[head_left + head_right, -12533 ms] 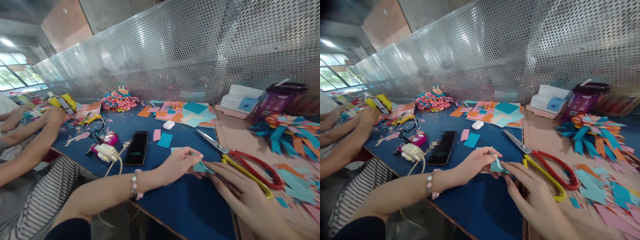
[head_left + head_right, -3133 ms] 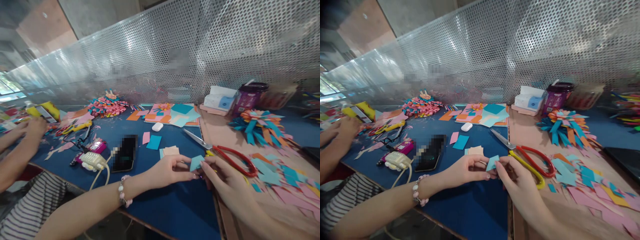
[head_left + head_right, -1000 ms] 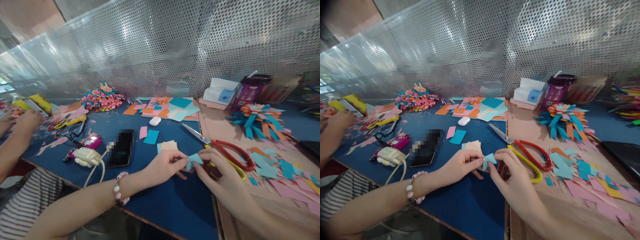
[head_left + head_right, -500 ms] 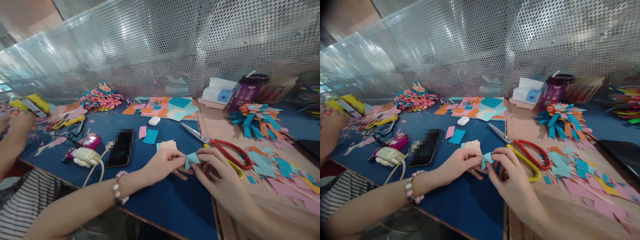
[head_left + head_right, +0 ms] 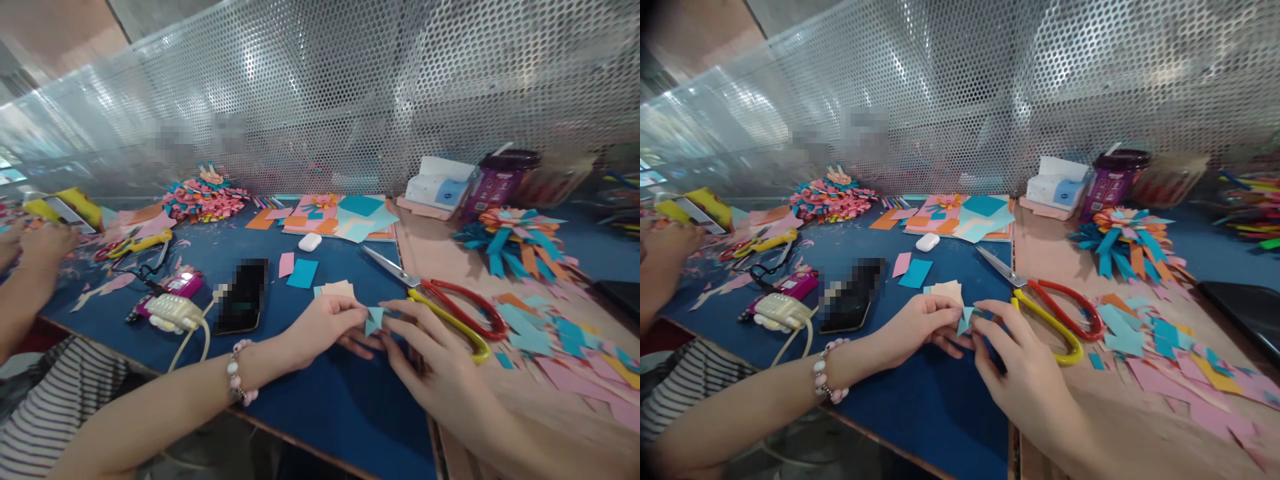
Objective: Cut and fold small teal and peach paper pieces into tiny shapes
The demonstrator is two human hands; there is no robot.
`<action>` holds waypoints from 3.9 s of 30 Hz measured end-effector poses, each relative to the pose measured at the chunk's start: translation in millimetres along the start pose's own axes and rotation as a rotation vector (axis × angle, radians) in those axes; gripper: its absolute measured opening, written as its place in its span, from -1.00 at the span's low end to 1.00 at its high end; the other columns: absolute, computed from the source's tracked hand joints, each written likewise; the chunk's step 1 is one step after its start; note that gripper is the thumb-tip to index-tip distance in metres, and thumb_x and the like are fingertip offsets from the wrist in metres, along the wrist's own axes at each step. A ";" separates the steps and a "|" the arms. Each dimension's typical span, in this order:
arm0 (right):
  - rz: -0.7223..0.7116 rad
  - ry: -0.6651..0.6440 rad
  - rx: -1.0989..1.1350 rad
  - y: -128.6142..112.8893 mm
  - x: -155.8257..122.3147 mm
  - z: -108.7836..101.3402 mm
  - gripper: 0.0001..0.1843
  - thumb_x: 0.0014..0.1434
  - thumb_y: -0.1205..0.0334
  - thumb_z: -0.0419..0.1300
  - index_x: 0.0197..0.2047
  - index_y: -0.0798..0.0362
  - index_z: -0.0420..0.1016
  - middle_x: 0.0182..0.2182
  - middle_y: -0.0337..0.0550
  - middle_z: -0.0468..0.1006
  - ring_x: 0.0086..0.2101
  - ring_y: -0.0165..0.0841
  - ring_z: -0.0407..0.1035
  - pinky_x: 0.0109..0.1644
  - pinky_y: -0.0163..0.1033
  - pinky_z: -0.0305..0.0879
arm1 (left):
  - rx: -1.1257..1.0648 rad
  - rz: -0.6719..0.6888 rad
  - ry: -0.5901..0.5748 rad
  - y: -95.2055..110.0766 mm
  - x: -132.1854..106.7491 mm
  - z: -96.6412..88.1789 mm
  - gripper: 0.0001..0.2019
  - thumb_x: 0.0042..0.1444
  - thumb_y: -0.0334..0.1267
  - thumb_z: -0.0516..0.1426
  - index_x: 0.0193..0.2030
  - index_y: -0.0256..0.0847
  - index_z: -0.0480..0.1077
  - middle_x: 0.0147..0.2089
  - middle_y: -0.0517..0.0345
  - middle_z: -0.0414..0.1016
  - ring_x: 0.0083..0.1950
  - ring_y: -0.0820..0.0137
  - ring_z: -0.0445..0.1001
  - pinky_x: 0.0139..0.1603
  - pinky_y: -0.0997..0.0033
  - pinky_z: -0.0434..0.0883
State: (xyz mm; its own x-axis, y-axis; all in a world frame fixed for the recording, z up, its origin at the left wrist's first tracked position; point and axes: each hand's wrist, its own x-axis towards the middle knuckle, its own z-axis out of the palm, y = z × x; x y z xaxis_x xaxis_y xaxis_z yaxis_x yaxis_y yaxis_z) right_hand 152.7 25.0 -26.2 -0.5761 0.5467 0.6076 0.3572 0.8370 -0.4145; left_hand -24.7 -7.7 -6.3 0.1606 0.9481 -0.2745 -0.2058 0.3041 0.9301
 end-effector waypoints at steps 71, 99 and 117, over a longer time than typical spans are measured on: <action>0.068 -0.058 0.185 10.0 0.6 -8.4 -0.90 0.24 0.24 0.04 -0.33 -0.02 0.32 -0.42 -0.19 0.39 -0.40 -0.36 0.33 -0.38 -0.28 0.27 | 0.833 0.490 -0.034 -2.0 -7.6 3.1 -0.79 0.14 -0.20 0.09 -0.21 -0.29 0.43 -0.26 0.06 0.54 -0.26 0.46 0.46 -0.22 0.54 0.35; 0.185 0.032 0.143 12.8 8.5 -7.0 -0.89 0.19 0.15 0.11 -0.24 -0.05 0.42 -0.37 -0.21 0.52 -0.36 -0.35 0.45 -0.33 -0.31 0.39 | 0.633 0.398 0.096 5.2 -8.5 4.8 -0.78 0.11 -0.16 0.12 -0.23 -0.27 0.43 -0.29 0.09 0.47 -0.31 0.46 0.39 -0.33 0.50 0.31; 0.245 -0.043 0.336 7.7 14.0 -11.9 -0.90 0.22 0.22 0.10 -0.24 0.01 0.42 -0.35 -0.19 0.44 -0.31 -0.37 0.35 -0.24 -0.27 0.31 | 0.568 0.362 0.099 6.8 -4.6 1.2 -0.79 0.11 -0.17 0.13 -0.26 -0.28 0.45 -0.26 0.10 0.48 -0.25 0.44 0.39 -0.21 0.48 0.32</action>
State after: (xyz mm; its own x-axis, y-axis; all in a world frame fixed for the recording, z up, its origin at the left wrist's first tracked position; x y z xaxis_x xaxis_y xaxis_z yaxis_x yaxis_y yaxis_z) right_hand 156.1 39.3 -12.8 -0.5362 0.7217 0.4378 0.2317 0.6246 -0.7458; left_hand -25.6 -10.2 1.5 0.0825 0.9932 0.0820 0.3129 -0.1040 0.9441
